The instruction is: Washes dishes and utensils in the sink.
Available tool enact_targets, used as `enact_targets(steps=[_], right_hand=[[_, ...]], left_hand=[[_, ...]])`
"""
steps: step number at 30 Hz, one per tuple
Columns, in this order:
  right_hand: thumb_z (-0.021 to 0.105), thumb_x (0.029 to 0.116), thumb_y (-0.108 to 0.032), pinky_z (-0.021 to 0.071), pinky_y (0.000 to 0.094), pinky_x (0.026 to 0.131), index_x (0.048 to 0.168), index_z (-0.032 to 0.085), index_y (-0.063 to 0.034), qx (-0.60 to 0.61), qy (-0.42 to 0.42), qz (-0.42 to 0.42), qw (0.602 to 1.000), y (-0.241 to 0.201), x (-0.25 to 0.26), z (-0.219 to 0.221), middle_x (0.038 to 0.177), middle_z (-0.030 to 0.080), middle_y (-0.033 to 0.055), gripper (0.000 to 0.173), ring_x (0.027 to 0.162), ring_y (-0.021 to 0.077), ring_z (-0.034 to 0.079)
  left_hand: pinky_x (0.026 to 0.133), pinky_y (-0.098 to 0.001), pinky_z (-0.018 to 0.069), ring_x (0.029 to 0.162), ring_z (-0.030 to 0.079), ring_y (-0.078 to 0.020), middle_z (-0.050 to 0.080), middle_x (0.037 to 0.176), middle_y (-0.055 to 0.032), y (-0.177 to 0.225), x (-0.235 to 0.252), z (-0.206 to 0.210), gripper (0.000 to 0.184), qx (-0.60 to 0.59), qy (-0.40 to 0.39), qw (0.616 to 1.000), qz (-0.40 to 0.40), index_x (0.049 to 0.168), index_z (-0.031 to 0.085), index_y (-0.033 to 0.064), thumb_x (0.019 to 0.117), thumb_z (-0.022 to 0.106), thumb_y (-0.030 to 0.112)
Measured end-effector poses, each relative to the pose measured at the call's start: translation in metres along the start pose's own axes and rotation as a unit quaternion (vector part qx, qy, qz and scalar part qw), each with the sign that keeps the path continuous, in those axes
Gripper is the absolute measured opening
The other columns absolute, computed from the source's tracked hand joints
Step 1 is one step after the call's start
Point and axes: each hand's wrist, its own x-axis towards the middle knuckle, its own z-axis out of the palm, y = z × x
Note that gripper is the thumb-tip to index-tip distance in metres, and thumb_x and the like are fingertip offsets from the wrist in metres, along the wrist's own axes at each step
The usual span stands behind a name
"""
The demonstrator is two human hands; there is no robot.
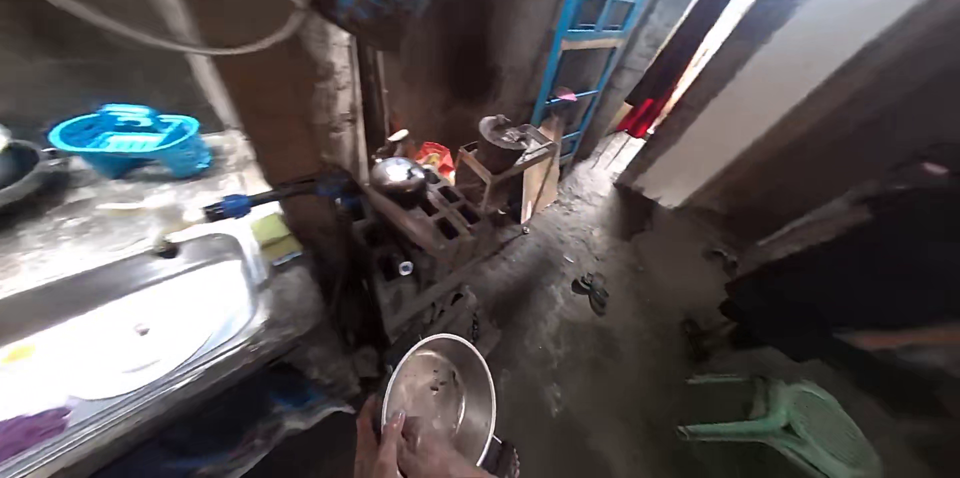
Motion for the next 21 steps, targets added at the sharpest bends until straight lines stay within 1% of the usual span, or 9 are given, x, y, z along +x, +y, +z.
enact_targets(steps=[2, 5, 7, 9, 11, 13, 15, 18, 21], right_hand=[[0.048, 0.1083, -0.025, 0.0507, 0.0482, 0.099, 0.127, 0.063, 0.0052, 0.070, 0.039, 0.011, 0.997, 0.038, -0.010, -0.054, 0.116, 0.068, 0.0232, 0.039, 0.108, 0.0295, 0.066], [0.044, 0.1081, -0.036, 0.0526, 0.0499, 0.092, 0.122, 0.066, 0.0000, 0.128, 0.075, 0.063, 0.987, 0.104, -0.021, -0.132, 0.110, 0.069, 0.0190, 0.044, 0.101, 0.0270, 0.067], [0.044, 0.1074, -0.038, 0.0534, 0.0483, 0.086, 0.117, 0.067, -0.0011, 0.166, 0.092, 0.089, 0.978, 0.135, -0.039, -0.176, 0.103, 0.069, 0.0161, 0.045, 0.094, 0.0245, 0.066], [0.047, 0.1062, -0.035, 0.0536, 0.0440, 0.079, 0.116, 0.066, -0.0016, 0.214, 0.097, 0.110, 0.966, 0.152, -0.057, -0.216, 0.097, 0.068, 0.0127, 0.040, 0.086, 0.0207, 0.065], [0.048, 0.1053, -0.033, 0.0508, 0.0386, 0.068, 0.112, 0.067, -0.0034, 0.252, 0.105, 0.108, 0.956, 0.164, -0.062, -0.248, 0.087, 0.065, 0.0075, 0.036, 0.074, 0.0157, 0.060], [0.046, 0.1064, -0.036, 0.0508, 0.0362, 0.065, 0.110, 0.068, -0.0058, 0.277, 0.109, 0.106, 0.949, 0.173, -0.059, -0.274, 0.084, 0.065, 0.0051, 0.037, 0.071, 0.0136, 0.060], [0.042, 0.1083, -0.039, 0.0466, 0.0327, 0.056, 0.107, 0.068, -0.0066, 0.274, 0.110, 0.112, 0.949, 0.176, -0.051, -0.297, 0.077, 0.060, 0.0032, 0.041, 0.061, 0.0120, 0.055], [0.036, 0.1108, -0.040, 0.0438, 0.0278, 0.050, 0.104, 0.066, -0.0077, 0.283, 0.070, 0.114, 0.950, 0.177, -0.039, -0.342, 0.070, 0.055, -0.0005, 0.044, 0.054, 0.0094, 0.050], [0.040, 0.1089, -0.042, 0.0454, 0.0259, 0.048, 0.100, 0.065, -0.0110, 0.310, 0.019, 0.098, 0.945, 0.179, -0.018, -0.388, 0.069, 0.058, -0.0017, 0.041, 0.053, 0.0085, 0.052]], left_hand=[[0.115, -0.0519, 0.0377, 0.140, 0.043, -0.0394, 0.037, 0.153, -0.0336, -0.005, 0.009, 0.070, 0.077, 0.018, -0.020, 1.000, 0.013, 0.157, 0.022, -0.0053, 0.0978, 0.058, 0.027], [0.116, -0.0529, 0.0365, 0.141, 0.043, -0.0391, 0.040, 0.153, -0.0310, -0.014, 0.023, 0.174, 0.078, 0.059, -0.045, 0.997, 0.007, 0.156, 0.027, -0.0040, 0.0971, 0.061, 0.034], [0.118, -0.0546, 0.0338, 0.143, 0.040, -0.0401, 0.038, 0.155, -0.0303, -0.015, 0.026, 0.232, 0.078, 0.099, -0.074, 0.992, -0.005, 0.156, 0.030, -0.0040, 0.0980, 0.061, 0.040], [0.119, -0.0571, 0.0323, 0.145, 0.038, -0.0424, 0.036, 0.156, -0.0315, -0.010, 0.026, 0.277, 0.082, 0.134, -0.097, 0.986, -0.006, 0.156, 0.029, -0.0044, 0.0972, 0.061, 0.044], [0.119, -0.0570, 0.0322, 0.145, 0.038, -0.0421, 0.036, 0.156, -0.0312, -0.002, 0.033, 0.310, 0.084, 0.157, -0.110, 0.981, 0.001, 0.157, 0.027, -0.0040, 0.0967, 0.062, 0.044], [0.117, -0.0579, 0.0338, 0.143, 0.040, -0.0418, 0.038, 0.155, -0.0306, 0.002, 0.047, 0.334, 0.085, 0.176, -0.107, 0.979, 0.000, 0.157, 0.028, -0.0025, 0.0963, 0.061, 0.046], [0.116, -0.0596, 0.0353, 0.142, 0.042, -0.0427, 0.039, 0.154, -0.0306, 0.004, 0.066, 0.353, 0.086, 0.176, -0.092, 0.980, -0.020, 0.157, 0.029, -0.0005, 0.0955, 0.061, 0.049], [0.113, -0.0607, 0.0376, 0.139, 0.043, -0.0444, 0.040, 0.152, -0.0322, 0.013, 0.096, 0.377, 0.084, 0.145, -0.072, 0.985, -0.059, 0.157, 0.029, 0.0004, 0.0967, 0.061, 0.049], [0.112, -0.0562, 0.0405, 0.137, 0.048, -0.0396, 0.044, 0.150, -0.0296, 0.031, 0.126, 0.394, 0.078, 0.102, -0.058, 0.992, -0.053, 0.155, 0.031, -0.0001, 0.0993, 0.061, 0.045]])
